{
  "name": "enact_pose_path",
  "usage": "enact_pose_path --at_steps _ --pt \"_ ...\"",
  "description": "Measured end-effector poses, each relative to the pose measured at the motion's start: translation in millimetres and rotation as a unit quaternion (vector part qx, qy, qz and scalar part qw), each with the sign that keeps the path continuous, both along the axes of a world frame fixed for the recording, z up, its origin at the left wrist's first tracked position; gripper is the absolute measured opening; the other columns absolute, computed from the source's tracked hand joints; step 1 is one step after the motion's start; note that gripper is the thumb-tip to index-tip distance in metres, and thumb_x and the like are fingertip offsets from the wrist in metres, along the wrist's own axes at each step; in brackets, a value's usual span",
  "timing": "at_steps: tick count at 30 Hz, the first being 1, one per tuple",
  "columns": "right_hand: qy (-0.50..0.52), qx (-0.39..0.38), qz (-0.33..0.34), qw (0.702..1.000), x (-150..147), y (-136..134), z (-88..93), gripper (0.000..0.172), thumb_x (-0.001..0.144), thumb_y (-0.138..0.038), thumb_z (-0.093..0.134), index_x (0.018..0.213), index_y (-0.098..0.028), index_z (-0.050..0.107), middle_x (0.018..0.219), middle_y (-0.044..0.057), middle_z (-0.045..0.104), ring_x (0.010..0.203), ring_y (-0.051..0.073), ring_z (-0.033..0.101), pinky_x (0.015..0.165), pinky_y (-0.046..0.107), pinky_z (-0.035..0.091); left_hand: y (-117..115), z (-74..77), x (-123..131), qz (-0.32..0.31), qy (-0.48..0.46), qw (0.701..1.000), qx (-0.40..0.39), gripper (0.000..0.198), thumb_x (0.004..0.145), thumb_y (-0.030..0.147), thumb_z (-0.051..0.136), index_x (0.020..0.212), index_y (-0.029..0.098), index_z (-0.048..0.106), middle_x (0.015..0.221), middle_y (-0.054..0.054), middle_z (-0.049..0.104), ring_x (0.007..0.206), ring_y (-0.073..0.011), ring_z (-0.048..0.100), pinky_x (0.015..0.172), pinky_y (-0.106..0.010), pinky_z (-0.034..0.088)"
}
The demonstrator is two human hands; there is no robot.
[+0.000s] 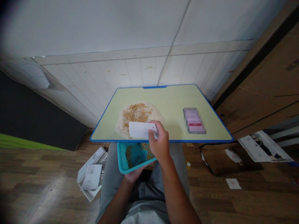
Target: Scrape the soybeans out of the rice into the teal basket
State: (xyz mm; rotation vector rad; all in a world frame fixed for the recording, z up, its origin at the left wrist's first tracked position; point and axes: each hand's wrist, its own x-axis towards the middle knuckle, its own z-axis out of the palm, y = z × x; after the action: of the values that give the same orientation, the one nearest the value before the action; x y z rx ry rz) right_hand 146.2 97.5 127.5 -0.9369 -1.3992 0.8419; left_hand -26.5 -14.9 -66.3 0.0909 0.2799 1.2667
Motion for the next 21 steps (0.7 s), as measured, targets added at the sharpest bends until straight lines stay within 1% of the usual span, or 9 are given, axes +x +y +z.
enact_pose_path --at_steps 2,5,9,13,15,18,21 --pt "-0.006 0.001 0.006 1.000 -0.9 0.0 -0.5 0.016 0.100 -0.033 0.070 0.114 -0.028 0.077 0.100 0.002 0.082 0.090 0.025 0.075 0.081 0.035 0.058 1.0 4.1 1.1 0.022 0.007 0.999 -0.023 0.078 0.116 0.076 0.022 0.161 0.043 0.076 0.198 0.010 0.031 0.190 -0.0328 0.008 0.151 -0.072 0.008" --pt "-0.008 0.006 0.010 1.000 -1.3 0.0 -0.5 0.016 0.102 -0.035 0.070 0.114 -0.028 0.077 0.101 0.003 0.082 0.091 0.025 0.075 0.082 0.035 0.058 1.9 12.1 2.8 0.040 0.012 0.998 -0.053 0.078 0.116 0.076 0.022 0.160 0.042 0.077 0.198 0.009 0.032 0.189 -0.0362 0.013 0.150 -0.075 0.009" --pt "-0.004 0.007 0.017 1.000 -0.1 -0.7 0.5 0.016 0.102 -0.035 0.070 0.114 -0.028 0.077 0.099 0.002 0.082 0.090 0.025 0.075 0.081 0.035 0.058 0.9 18.0 4.0 0.039 0.007 0.998 -0.052 0.076 0.117 0.073 0.023 0.160 0.041 0.077 0.197 0.008 0.034 0.189 -0.0361 0.016 0.150 -0.074 0.008" --pt "0.011 -0.001 0.022 1.000 0.2 -2.1 2.1 0.016 0.099 -0.034 0.071 0.112 -0.027 0.077 0.098 0.002 0.081 0.089 0.024 0.075 0.080 0.035 0.057 0.7 15.3 3.8 0.048 0.009 0.996 -0.079 0.076 0.118 0.070 0.022 0.159 0.039 0.078 0.199 0.007 0.031 0.189 -0.0352 0.013 0.150 -0.073 0.009" --pt "0.023 -0.006 0.005 1.000 -0.4 -2.3 2.2 0.016 0.098 -0.034 0.072 0.111 -0.027 0.077 0.098 0.002 0.081 0.089 0.024 0.074 0.079 0.034 0.056 1.3 13.7 3.6 0.049 0.004 0.995 -0.082 0.077 0.117 0.071 0.022 0.162 0.039 0.075 0.200 0.007 0.030 0.189 -0.0355 0.013 0.150 -0.073 0.009" --pt "0.042 -0.015 -0.042 0.998 -1.3 -1.5 0.9 0.018 0.094 -0.031 0.073 0.111 -0.026 0.075 0.095 0.001 0.079 0.086 0.023 0.073 0.077 0.033 0.055 1.8 13.2 3.3 0.038 -0.008 0.996 -0.074 0.076 0.117 0.071 0.022 0.167 0.040 0.070 0.200 0.007 0.027 0.190 -0.0349 0.012 0.150 -0.073 0.009" --pt "0.053 -0.025 -0.079 0.995 -0.8 -0.3 -1.5 0.021 0.091 -0.029 0.072 0.112 -0.026 0.073 0.090 -0.001 0.077 0.081 0.022 0.071 0.073 0.031 0.054 1.1 13.0 3.1 0.033 -0.014 0.997 -0.075 0.076 0.117 0.071 0.024 0.166 0.038 0.072 0.201 0.006 0.026 0.190 -0.0346 0.012 0.151 -0.071 0.009"
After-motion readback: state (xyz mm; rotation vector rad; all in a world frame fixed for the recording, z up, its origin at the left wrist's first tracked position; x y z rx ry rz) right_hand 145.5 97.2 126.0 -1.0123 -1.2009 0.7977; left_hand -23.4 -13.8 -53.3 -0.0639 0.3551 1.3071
